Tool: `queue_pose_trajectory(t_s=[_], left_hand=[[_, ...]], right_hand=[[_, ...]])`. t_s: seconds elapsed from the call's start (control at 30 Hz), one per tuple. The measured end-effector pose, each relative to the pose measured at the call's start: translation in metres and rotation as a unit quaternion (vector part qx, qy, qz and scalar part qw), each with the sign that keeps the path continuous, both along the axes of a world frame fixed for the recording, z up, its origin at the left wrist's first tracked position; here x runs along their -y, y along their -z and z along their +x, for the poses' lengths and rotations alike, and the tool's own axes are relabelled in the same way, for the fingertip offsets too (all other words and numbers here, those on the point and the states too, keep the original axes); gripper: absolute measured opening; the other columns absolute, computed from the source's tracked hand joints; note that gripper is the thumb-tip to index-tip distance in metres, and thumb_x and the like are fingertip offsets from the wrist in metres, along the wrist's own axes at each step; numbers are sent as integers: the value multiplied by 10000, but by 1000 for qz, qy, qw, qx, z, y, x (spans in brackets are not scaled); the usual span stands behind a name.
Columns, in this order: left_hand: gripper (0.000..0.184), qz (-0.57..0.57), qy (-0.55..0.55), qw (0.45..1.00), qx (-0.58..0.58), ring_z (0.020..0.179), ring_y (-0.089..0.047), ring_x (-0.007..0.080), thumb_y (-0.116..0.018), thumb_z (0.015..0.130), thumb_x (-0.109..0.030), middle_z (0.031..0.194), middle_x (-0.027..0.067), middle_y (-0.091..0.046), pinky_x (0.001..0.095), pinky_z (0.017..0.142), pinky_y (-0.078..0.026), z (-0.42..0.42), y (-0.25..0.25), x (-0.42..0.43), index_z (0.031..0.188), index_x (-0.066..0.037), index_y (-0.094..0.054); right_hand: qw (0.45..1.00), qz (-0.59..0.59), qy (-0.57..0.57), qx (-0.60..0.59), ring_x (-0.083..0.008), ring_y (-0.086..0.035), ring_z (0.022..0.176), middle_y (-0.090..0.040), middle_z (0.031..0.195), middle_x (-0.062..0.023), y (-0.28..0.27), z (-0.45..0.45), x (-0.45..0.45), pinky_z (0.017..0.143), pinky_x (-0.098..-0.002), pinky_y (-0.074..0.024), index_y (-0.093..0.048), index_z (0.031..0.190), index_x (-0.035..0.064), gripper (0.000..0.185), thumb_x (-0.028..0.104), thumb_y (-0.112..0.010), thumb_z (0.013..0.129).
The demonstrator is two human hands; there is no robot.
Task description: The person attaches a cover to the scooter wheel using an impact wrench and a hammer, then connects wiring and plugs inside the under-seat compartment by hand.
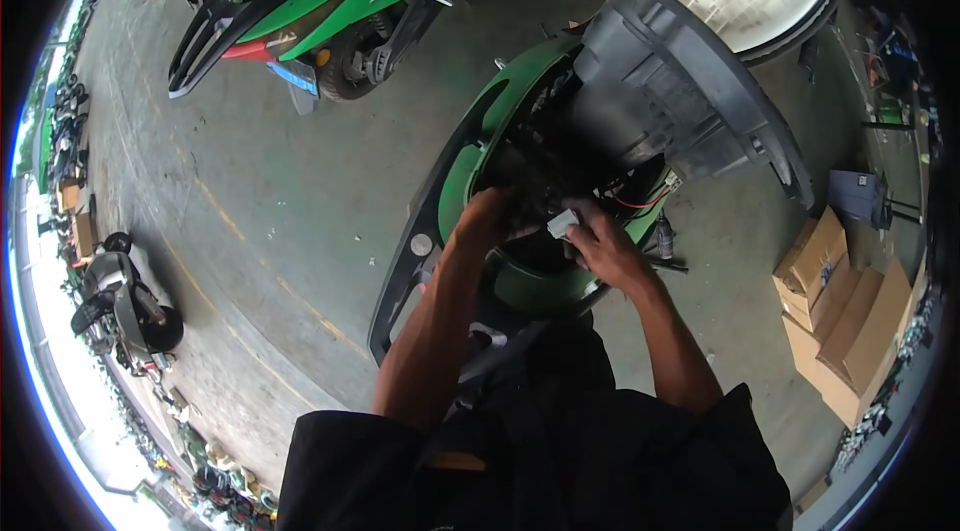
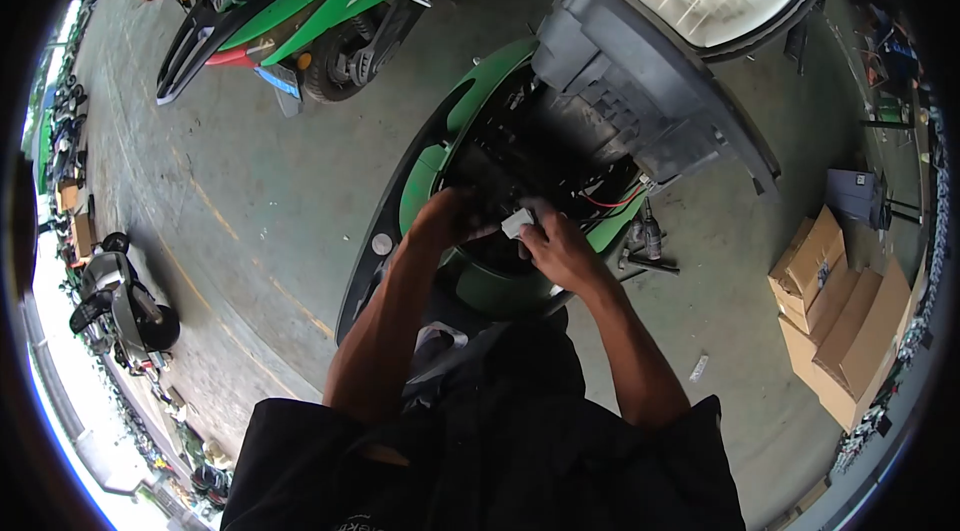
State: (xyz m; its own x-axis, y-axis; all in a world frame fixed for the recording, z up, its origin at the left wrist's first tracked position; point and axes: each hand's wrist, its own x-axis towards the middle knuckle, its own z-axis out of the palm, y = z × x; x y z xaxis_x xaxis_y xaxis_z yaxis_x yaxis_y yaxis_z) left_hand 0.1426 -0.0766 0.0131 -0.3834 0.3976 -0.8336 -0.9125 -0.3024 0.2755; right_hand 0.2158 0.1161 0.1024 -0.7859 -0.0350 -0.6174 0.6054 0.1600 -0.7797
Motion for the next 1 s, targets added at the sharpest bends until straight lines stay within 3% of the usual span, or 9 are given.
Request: queue_pose_trajectory(t_s=[0.03, 0.17, 0.27, 0.5, 0.7, 0.77, 0.83, 0.93, 1.0], left_hand=[[200, 12, -1, 999, 33, 589, -569, 152, -479, 945, -153, 726, 36, -560, 435, 684, -620, -5, -4, 0, 928, -32, -638], [213, -23, 75, 997, 18, 597, -562, 165, -451, 995, -193, 813, 61, -610, 479, 735, -605, -13, 16, 3, 990, -41, -600], [198, -87, 139, 986, -24, 596, -565, 163, -464, 980, -151, 795, 69, -605, 460, 692, -617, -20, 9, -2, 981, -22, -613], [204, -81, 163, 982, -42, 632, -634, 196, -519, 936, -134, 808, 90, -644, 424, 615, -624, -22, 27, -3, 1017, 6, -644], [271, -57, 227, 964, -126, 733, -711, 340, -564, 932, -184, 1131, 163, -602, 421, 589, -633, -30, -13, 13, 1089, 29, -626], [302, -183, 387, 860, -277, 729, -723, 302, -560, 943, -207, 914, 144, -665, 321, 515, -587, -49, -13, 11, 1095, 45, -628], [403, -336, 452, 665, -490, 801, -716, 322, -500, 971, -321, 804, 213, -684, 425, 675, -544, -69, -15, 1, 1025, 46, -656], [446, -350, 475, 596, -544, 950, -655, 429, -560, 926, -417, 963, 256, -685, 511, 837, -519, -81, -10, -35, 941, 7, -696], [460, -334, 550, 533, -550, 984, -648, 422, -569, 920, -441, 976, 259, -684, 507, 871, -504, -91, 4, -60, 950, 0, -699]], right_hand=[[991, 65, -106, -48, -212, -654, 706, -658, 810, -131, 4, -8, -2, 589, -354, -499, -447, 1222, 12, 381, 188, -609, 925], [963, 172, -205, 36, -339, -688, 851, -679, 868, -211, 14, -43, 8, 702, -444, -520, -446, 1195, 1, 362, 152, -608, 909], [888, 307, -328, -94, -442, -649, 912, -672, 893, -251, 43, -41, 8, 762, -516, -499, -450, 1170, 6, 319, 116, -591, 905], [941, 266, -210, -10, -486, -608, 976, -663, 970, -272, 58, -15, 20, 815, -548, -479, -466, 1182, 14, 346, 146, -609, 896], [956, 259, -113, -75, -464, -624, 969, -665, 983, -266, 53, 22, 27, 795, -509, -497, -543, 1152, 4, 319, 172, -631, 896], [969, 213, -62, -113, -431, -648, 940, -674, 972, -248, 54, 34, 26, 781, -469, -510, -578, 1102, -5, 312, 209, -658, 890], [970, 220, -62, -80, -424, -653, 929, -678, 958, -236, 53, 40, 27, 778, -466, -511, -579, 1098, -5, 315, 215, -662, 888], [974, 221, -40, -39, -412, -664, 883, -684, 913, -213, 61, 47, 35, 760, -458, -513, -586, 1070, -6, 314, 222, -679, 876], [983, 165, 34, -67, -317, -680, 853, -698, 905, -153, 72, 49, 35, 774, -403, -509, -606, 1099, -7, 323, 233, -665, 892]])
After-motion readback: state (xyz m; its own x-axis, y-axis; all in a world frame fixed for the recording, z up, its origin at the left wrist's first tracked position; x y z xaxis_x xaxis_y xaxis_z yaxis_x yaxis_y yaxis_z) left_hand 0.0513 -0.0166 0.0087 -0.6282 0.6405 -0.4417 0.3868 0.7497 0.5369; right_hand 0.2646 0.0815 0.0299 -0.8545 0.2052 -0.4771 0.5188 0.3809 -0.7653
